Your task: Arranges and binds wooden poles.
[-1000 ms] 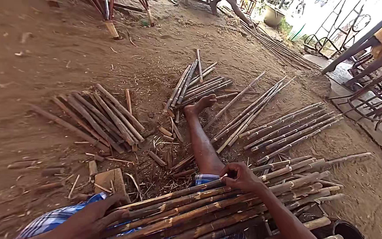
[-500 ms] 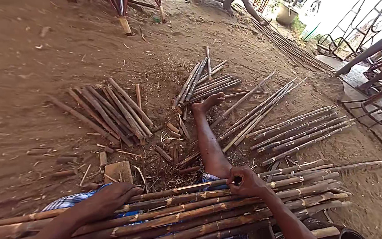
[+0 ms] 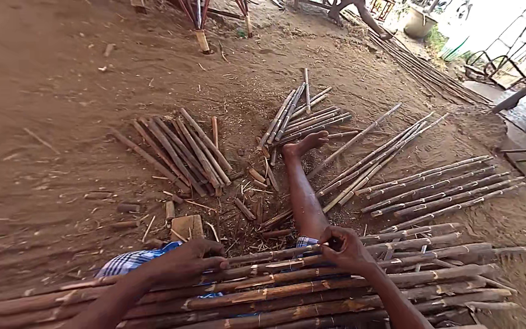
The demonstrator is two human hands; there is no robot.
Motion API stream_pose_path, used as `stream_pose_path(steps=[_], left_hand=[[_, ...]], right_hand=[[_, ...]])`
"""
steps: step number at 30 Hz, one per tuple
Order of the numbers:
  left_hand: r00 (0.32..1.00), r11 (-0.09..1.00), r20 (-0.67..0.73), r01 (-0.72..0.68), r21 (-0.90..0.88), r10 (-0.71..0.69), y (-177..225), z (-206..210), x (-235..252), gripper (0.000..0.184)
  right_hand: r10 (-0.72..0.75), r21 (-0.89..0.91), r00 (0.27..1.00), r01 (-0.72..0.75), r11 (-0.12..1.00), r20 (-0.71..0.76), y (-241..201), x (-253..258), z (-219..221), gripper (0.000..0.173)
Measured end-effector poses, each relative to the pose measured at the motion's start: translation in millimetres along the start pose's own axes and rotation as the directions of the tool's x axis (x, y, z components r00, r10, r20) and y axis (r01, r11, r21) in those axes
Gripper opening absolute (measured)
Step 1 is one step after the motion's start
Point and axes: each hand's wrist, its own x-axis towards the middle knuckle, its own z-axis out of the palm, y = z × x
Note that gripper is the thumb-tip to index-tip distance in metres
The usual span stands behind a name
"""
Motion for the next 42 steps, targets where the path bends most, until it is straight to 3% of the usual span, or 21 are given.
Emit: stream_pose_path(steps=[2,4,11,19,26,30,34,39,42], left_hand=[[0.999,0.982,-0.04,-0.006,0.189,0.014,12,-4,3,0.05],[0.998,0.972,-0.048,-0.019,0.235,0.031,14,-1,6,0.053],[1.0,0.999,-0.009,0.004,0.041,-0.004,1,-4,15,0.037],[0.998,0.978,-0.011,-0.057,0.199,0.061,-1,1,15,0.04],[0.993,0.998,0.106,0.053,0.04,-0.057,5,-7,20,0.05],[0.994,0.996,0.067,0.086,0.036,-0.089,1,-7,21,0.049],[0.994,0.99,0.05,0.088,0.108,-0.094,-31,-22,3,0.05],[0.981,0.988,-0.12,0.152,-0.005,-0.151,-65,-37,-36,0.025],[0.987,0.99,-0.109,0.127,0.067,-0.119,-66,-37,-40,0.032]], right_hand=[[-0.036,-0.036,0.998,0.038,0.999,0.044,-7,7,17,0.006],[-0.059,-0.077,0.995,0.065,0.995,0.08,-10,14,29,0.008],[-0.081,-0.129,0.992,0.093,0.987,0.099,-13,22,43,0.007],[-0.113,-0.203,0.987,0.134,0.97,0.114,-14,25,48,0.007],[-0.177,-0.224,0.973,0.207,0.952,0.145,-6,30,46,0.008],[-0.12,-0.221,0.978,0.157,0.963,0.171,-9,32,46,0.007],[-0.068,-0.222,0.978,0.112,0.969,0.199,-14,35,43,0.008],[-0.018,-0.219,0.984,0.057,0.974,0.177,-15,35,47,0.008],[0.068,-0.272,0.987,-0.027,0.962,0.144,-20,38,47,0.009]])
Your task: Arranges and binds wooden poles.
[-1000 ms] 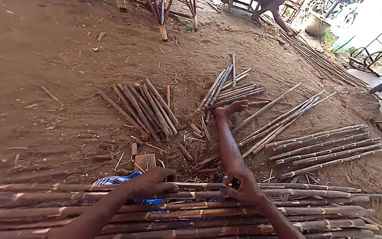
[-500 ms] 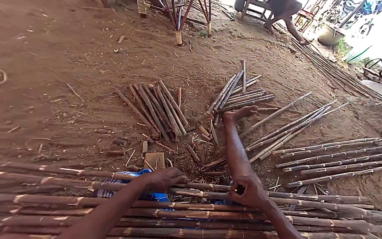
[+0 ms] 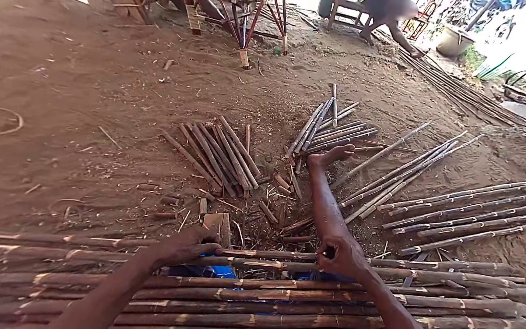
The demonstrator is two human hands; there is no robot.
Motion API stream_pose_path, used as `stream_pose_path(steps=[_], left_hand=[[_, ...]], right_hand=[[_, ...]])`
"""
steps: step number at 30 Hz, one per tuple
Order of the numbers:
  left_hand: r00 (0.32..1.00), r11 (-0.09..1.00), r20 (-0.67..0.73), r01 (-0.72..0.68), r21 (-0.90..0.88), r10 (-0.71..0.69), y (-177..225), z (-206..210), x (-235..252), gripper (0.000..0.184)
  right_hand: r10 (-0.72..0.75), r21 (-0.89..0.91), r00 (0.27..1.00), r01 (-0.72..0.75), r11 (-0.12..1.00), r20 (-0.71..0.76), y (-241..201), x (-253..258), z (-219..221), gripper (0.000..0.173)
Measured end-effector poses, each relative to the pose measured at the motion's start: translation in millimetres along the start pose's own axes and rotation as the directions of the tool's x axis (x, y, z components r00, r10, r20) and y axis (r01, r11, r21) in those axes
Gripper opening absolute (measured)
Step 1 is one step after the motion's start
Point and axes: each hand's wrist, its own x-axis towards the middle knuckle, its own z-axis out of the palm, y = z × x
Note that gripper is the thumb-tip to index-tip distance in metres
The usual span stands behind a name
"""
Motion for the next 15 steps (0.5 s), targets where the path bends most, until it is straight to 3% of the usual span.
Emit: stream_pose_path(steps=[3,10,13,15], left_hand=[[1.0,0.999,0.02,-0.008,0.043,0.007,4,0,2,0.043],[0.998,0.999,0.059,-0.02,-0.031,0.022,2,-1,8,0.047],[1.0,1.0,0.005,-0.014,-0.028,0.014,5,-2,4,0.044],[0.994,0.993,-0.104,0.048,0.103,-0.037,-6,-9,-12,0.035]], right_hand=[[0.041,-0.011,0.999,-0.041,0.999,0.031,5,2,-5,0.011],[-0.109,0.095,0.992,0.103,0.99,0.065,15,2,-4,0.008],[-0.083,0.267,0.996,0.083,0.96,-0.012,24,3,-4,0.007],[-0.046,0.41,0.995,0.079,0.909,-0.088,34,2,-9,0.005]])
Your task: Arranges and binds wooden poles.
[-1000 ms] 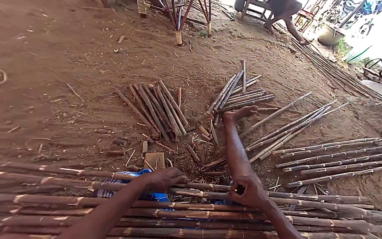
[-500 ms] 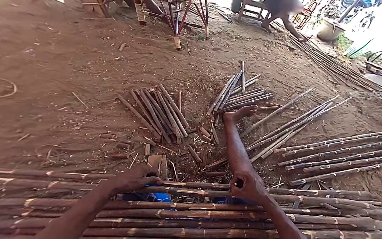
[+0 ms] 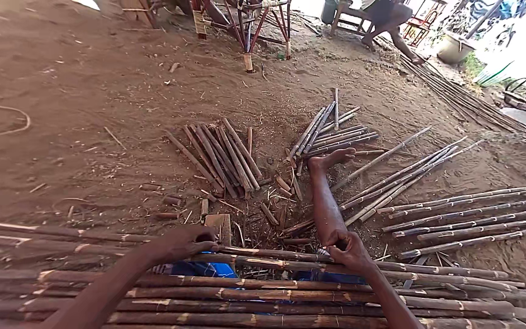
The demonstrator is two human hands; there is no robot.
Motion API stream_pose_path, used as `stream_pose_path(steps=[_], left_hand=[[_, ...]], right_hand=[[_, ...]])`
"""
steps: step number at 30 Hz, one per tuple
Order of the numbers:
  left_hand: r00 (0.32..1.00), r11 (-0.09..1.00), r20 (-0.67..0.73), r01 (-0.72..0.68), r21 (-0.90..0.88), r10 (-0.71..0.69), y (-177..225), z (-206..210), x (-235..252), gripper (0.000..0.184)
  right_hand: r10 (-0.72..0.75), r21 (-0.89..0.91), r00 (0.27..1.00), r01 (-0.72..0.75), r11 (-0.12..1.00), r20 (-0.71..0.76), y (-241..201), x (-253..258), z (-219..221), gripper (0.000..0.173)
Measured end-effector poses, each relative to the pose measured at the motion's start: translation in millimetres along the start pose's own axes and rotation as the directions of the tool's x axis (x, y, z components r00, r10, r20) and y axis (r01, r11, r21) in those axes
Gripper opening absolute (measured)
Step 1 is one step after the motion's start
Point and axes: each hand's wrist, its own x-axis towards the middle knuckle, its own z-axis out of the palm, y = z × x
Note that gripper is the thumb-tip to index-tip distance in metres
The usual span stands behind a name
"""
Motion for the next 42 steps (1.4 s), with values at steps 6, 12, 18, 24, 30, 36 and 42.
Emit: stream_pose_path(steps=[6,12,18,24,30,36,42], left_hand=[[0.925,0.935,-0.188,0.348,0.064,-0.331,-98,-35,-65,0.041],[0.988,0.958,-0.084,0.148,0.247,-0.131,-39,-32,-68,0.025],[0.977,0.976,-0.026,-0.212,0.047,0.213,65,30,-11,0.025],[0.985,0.979,0.028,-0.174,0.105,0.172,136,63,31,0.034],[0.974,0.977,-0.066,-0.214,0.015,0.215,122,66,30,0.024],[0.969,0.971,-0.054,-0.241,0.001,0.24,113,63,28,0.029],[0.965,0.965,-0.038,-0.261,0.006,0.261,112,62,29,0.029]], right_hand=[[-0.021,-0.036,0.994,0.017,0.999,-0.108,-5,-8,-9,0.006],[0.096,-0.124,0.982,-0.117,0.985,-0.162,-12,-8,-13,0.018],[0.096,-0.061,0.995,-0.097,0.993,-0.015,-32,-12,22,0.022],[0.0,-0.183,1.0,0.003,0.983,0.016,-33,-8,52,0.015],[-0.07,-0.225,0.993,0.089,0.97,0.094,-22,1,66,0.01],[-0.001,-0.287,0.991,0.039,0.957,0.13,-28,10,73,0.011],[-0.005,-0.252,0.994,0.032,0.967,0.107,-27,12,69,0.009]])
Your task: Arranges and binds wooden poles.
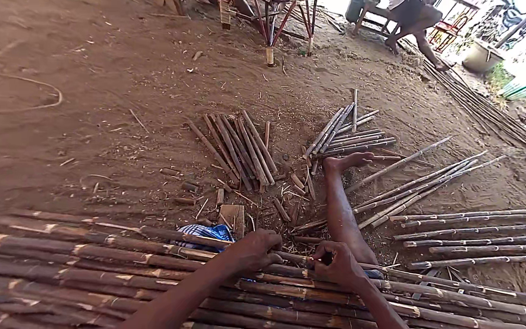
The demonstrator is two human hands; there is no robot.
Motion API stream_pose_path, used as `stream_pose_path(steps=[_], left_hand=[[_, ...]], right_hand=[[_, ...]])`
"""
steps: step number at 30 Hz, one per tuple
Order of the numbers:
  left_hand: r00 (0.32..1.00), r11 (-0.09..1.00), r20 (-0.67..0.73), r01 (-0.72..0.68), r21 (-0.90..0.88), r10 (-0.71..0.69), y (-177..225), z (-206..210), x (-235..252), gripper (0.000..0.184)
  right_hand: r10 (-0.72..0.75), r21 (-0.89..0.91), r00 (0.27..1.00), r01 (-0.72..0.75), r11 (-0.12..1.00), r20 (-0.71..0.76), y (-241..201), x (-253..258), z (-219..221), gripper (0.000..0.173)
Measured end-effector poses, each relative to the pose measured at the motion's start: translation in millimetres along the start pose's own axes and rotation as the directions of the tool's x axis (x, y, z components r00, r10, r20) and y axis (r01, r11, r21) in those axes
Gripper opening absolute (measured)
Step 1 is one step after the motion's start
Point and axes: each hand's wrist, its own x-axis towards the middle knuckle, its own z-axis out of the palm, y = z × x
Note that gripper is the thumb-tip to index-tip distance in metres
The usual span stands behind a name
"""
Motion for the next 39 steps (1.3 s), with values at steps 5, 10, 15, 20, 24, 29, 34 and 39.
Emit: stream_pose_path(steps=[5,10,15,20,24,29,34,39], left_hand=[[0.999,0.999,0.035,-0.042,0.011,0.042,-3,-3,3,0.031],[0.994,1.0,0.111,-0.009,0.025,0.006,-5,-10,9,0.036],[0.988,0.997,0.145,0.063,-0.048,-0.055,-8,-13,16,0.048],[0.964,0.942,0.061,0.236,0.238,-0.257,-54,-48,-29,0.043],[0.931,0.927,-0.217,0.332,0.172,-0.293,-131,-77,-98,0.02],[0.931,0.924,-0.356,0.064,0.376,0.081,-80,-64,-99,0.039],[0.953,0.924,-0.294,0.052,0.38,0.067,-33,-55,-80,0.034],[0.97,0.949,-0.232,0.0,0.314,0.077,-9,-54,-86,0.023]], right_hand=[[-0.022,0.021,0.999,0.021,1.0,0.032,4,1,-3,0.006],[-0.043,0.038,0.999,0.043,0.998,-0.012,5,4,-3,0.003],[-0.051,-0.02,0.998,0.052,0.998,0.043,4,8,-3,0.007],[0.069,0.257,0.989,-0.033,0.966,-0.13,18,6,-22,0.008],[0.146,0.36,0.956,-0.047,0.932,-0.254,22,0,-38,0.012],[0.046,0.338,0.981,0.021,0.941,-0.189,-2,-4,-21,0.015],[-0.068,0.214,0.984,0.104,0.971,-0.168,-9,-12,-7,0.01],[-0.15,0.199,0.968,0.19,0.961,-0.2,-19,-9,8,0.008]])
